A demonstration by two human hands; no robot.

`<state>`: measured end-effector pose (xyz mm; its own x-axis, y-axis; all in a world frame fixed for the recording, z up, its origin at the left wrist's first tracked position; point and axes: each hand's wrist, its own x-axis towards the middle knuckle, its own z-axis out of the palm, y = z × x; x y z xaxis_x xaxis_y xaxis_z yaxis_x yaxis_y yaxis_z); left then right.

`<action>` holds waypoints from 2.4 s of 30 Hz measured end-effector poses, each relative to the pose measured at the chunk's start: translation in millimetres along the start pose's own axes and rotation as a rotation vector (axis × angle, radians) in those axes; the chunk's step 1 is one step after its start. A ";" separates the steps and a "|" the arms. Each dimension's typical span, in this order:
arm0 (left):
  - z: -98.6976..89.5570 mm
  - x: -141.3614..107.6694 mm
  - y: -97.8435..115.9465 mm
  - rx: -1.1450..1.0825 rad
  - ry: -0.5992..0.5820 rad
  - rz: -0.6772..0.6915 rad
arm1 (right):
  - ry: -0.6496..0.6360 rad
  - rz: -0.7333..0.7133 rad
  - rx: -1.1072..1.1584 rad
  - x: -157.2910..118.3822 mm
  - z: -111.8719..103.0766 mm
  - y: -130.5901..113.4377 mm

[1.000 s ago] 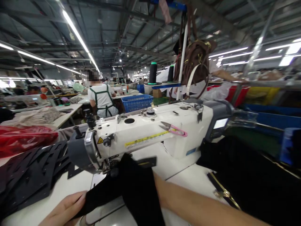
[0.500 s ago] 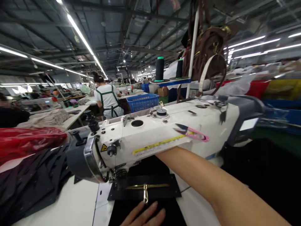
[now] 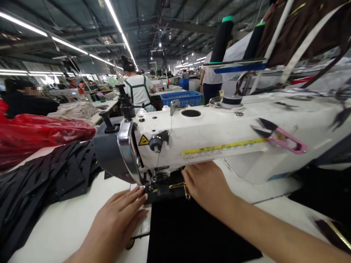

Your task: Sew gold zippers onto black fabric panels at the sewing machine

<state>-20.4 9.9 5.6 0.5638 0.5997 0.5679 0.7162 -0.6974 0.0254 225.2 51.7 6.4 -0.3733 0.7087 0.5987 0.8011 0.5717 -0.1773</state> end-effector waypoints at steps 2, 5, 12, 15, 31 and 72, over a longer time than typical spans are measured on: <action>8.4 0.5 -1.6 0.012 -0.022 0.026 | -0.048 -0.139 0.014 -10.9 3.1 -17.9; 16.7 0.3 1.0 -0.004 -0.034 0.034 | -0.076 -0.207 0.092 -17.1 11.9 -42.4; 14.4 -0.4 -1.3 -0.049 -0.009 0.031 | -0.108 -0.087 0.144 -13.6 23.4 -49.7; 16.9 0.2 -2.9 -0.075 -0.011 0.039 | -0.175 -0.090 0.162 -12.9 22.5 -52.1; 21.8 5.3 0.8 0.036 0.022 0.133 | -0.151 -0.161 0.151 -8.5 23.4 -49.0; 23.3 9.2 -4.1 -0.101 0.045 0.014 | -0.044 -0.130 0.268 -3.6 30.9 -46.6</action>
<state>-8.6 27.4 -8.5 0.5530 0.5726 0.6052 0.6618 -0.7432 0.0984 174.8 35.3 -11.7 -0.4894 0.6365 0.5961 0.5954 0.7433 -0.3049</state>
